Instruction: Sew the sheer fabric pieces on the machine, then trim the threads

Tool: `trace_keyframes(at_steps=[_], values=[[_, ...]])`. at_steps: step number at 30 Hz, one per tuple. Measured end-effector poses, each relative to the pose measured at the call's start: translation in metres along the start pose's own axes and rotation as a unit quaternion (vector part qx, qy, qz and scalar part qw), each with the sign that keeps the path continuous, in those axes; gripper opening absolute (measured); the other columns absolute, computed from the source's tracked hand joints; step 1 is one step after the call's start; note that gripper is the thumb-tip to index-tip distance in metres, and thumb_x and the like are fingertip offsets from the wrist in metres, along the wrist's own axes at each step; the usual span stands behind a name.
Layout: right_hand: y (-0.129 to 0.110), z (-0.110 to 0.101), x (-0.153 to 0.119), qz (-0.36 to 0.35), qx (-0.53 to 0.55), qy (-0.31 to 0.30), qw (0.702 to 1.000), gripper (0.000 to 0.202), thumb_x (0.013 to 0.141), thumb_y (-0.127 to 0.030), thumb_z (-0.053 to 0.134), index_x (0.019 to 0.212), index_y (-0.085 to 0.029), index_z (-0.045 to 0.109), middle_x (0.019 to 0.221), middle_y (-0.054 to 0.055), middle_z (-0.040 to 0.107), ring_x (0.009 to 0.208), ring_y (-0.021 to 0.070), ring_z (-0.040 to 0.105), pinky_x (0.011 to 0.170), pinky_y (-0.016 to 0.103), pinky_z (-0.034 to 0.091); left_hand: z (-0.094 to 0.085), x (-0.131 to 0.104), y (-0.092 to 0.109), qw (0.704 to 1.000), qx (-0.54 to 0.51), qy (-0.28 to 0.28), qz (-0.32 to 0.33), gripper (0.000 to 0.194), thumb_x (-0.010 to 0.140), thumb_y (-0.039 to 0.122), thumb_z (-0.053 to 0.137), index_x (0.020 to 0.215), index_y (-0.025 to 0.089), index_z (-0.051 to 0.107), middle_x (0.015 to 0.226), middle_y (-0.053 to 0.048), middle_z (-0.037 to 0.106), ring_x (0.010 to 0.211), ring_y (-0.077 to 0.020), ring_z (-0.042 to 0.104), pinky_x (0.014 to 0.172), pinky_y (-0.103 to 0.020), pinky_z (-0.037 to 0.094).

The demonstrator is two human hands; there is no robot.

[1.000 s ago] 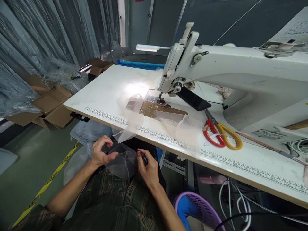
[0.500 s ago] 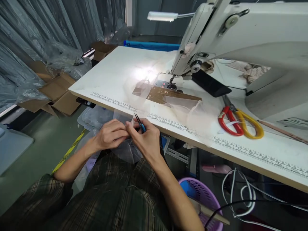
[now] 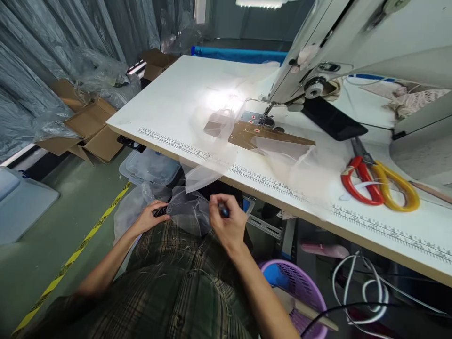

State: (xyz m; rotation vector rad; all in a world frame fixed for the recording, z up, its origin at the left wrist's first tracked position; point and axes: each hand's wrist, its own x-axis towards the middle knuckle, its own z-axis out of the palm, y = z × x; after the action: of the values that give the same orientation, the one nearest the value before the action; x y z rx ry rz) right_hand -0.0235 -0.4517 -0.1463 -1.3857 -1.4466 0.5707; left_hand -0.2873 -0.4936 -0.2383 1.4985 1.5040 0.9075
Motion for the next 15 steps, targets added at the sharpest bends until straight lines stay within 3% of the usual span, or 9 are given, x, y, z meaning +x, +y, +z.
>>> trace_keyframes(at_steps=[4, 6, 10, 15], values=[[0.053, 0.020, -0.012, 0.127, -0.038, -0.076, 0.988, 0.045, 0.070, -0.055, 0.065, 0.091, -0.015, 0.069, 0.081, 0.009, 0.071, 0.066, 0.0199, 0.062, 0.066, 0.032, 0.048, 0.005, 0.001, -0.007, 0.998, -0.029, 0.045, -0.013, 0.034, 0.075, 0.050, 0.069, 0.085, 0.018, 0.076, 0.073, -0.003, 0.061, 0.072, -0.0151, 0.057, 0.070, -0.026, 0.044], [0.070, 0.027, -0.013, 0.170, -0.032, -0.123, 0.977, 0.050, 0.065, -0.058, 0.068, 0.087, -0.014, 0.071, 0.068, 0.007, 0.069, 0.059, 0.0202, 0.060, 0.058, 0.031, 0.046, 0.004, 0.002, -0.008, 0.997, -0.042, 0.063, -0.026, 0.034, 0.071, 0.051, 0.071, 0.080, 0.018, 0.077, 0.067, -0.002, 0.060, 0.067, -0.0138, 0.055, 0.065, -0.025, 0.043], [0.081, 0.027, -0.012, 0.206, 0.013, -0.189, 0.960, 0.052, 0.063, -0.064, 0.063, 0.073, -0.013, 0.072, 0.061, 0.006, 0.066, 0.056, 0.0188, 0.060, 0.051, 0.028, 0.045, -0.007, 0.006, -0.010, 0.990, -0.073, 0.101, -0.071, 0.041, 0.064, 0.054, 0.075, 0.079, 0.017, 0.077, 0.066, -0.004, 0.067, 0.061, -0.0138, 0.056, 0.061, -0.025, 0.045], [0.086, 0.019, -0.007, 0.224, 0.009, -0.176, 0.959, 0.051, 0.061, -0.061, 0.067, 0.079, -0.013, 0.071, 0.070, 0.006, 0.068, 0.058, 0.0165, 0.058, 0.054, 0.027, 0.043, -0.041, 0.016, -0.016, 0.977, -0.090, 0.149, -0.126, 0.062, 0.063, 0.066, 0.069, 0.091, 0.011, 0.074, 0.081, -0.012, 0.073, 0.065, -0.0168, 0.064, 0.062, -0.027, 0.051]])
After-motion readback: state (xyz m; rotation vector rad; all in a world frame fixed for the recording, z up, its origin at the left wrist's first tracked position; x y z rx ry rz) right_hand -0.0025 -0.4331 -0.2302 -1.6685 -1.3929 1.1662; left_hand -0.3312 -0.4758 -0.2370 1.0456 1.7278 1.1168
